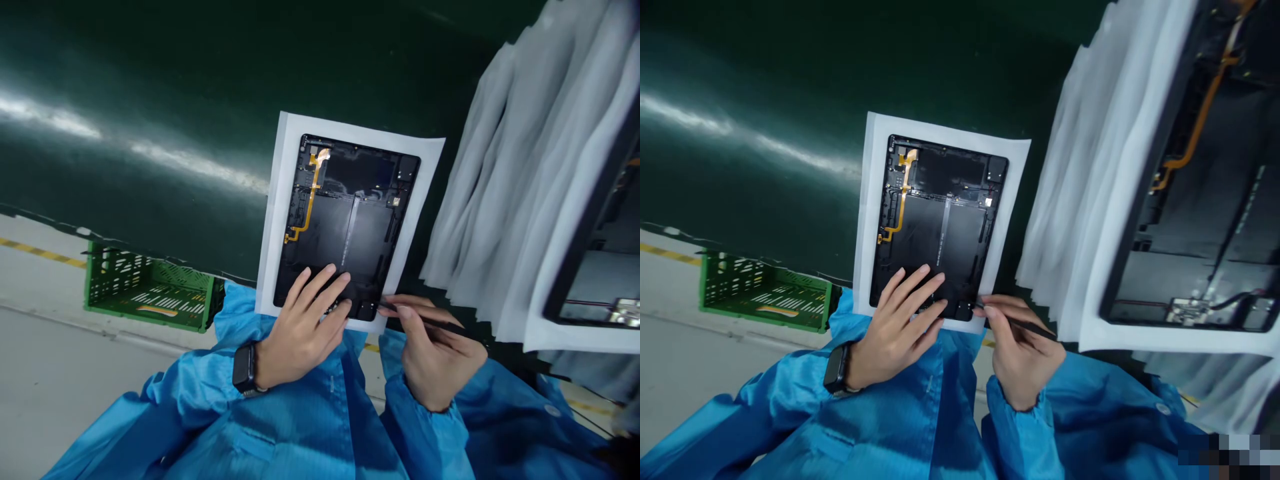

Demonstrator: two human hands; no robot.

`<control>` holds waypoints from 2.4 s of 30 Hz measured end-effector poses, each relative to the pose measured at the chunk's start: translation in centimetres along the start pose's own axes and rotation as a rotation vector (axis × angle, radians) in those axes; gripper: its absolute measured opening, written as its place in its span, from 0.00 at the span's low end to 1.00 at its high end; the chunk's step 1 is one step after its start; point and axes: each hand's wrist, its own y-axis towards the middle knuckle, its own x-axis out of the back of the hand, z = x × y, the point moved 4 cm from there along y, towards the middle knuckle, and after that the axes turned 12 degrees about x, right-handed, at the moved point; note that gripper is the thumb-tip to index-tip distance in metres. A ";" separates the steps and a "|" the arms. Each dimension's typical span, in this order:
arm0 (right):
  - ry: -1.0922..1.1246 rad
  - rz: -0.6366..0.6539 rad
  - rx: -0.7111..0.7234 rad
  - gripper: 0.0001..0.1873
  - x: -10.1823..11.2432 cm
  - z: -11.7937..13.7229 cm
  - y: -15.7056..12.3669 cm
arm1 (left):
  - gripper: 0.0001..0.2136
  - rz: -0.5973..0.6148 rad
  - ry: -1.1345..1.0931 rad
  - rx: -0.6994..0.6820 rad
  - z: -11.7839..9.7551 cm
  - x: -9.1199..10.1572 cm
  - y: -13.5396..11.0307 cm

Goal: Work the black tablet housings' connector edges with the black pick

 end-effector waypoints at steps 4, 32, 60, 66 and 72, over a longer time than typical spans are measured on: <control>0.030 -0.053 0.082 0.05 -0.3 0.2 -0.7 | 0.14 0.065 0.000 -0.023 0.3 0.3 0.0; 0.005 0.048 0.049 0.04 0.3 0.3 -1.1 | 0.19 -0.163 -0.026 0.039 5.6 4.0 0.0; 0.084 0.295 0.361 0.18 0.4 0.5 0.7 | 0.19 -0.192 -0.036 0.042 5.8 3.9 0.1; 0.043 0.340 0.383 0.17 0.3 1.0 0.8 | 0.18 -0.194 -0.029 0.047 5.8 3.8 0.1; 0.050 0.348 0.381 0.15 0.5 0.4 0.9 | 0.18 -0.194 -0.026 0.050 5.9 3.8 0.1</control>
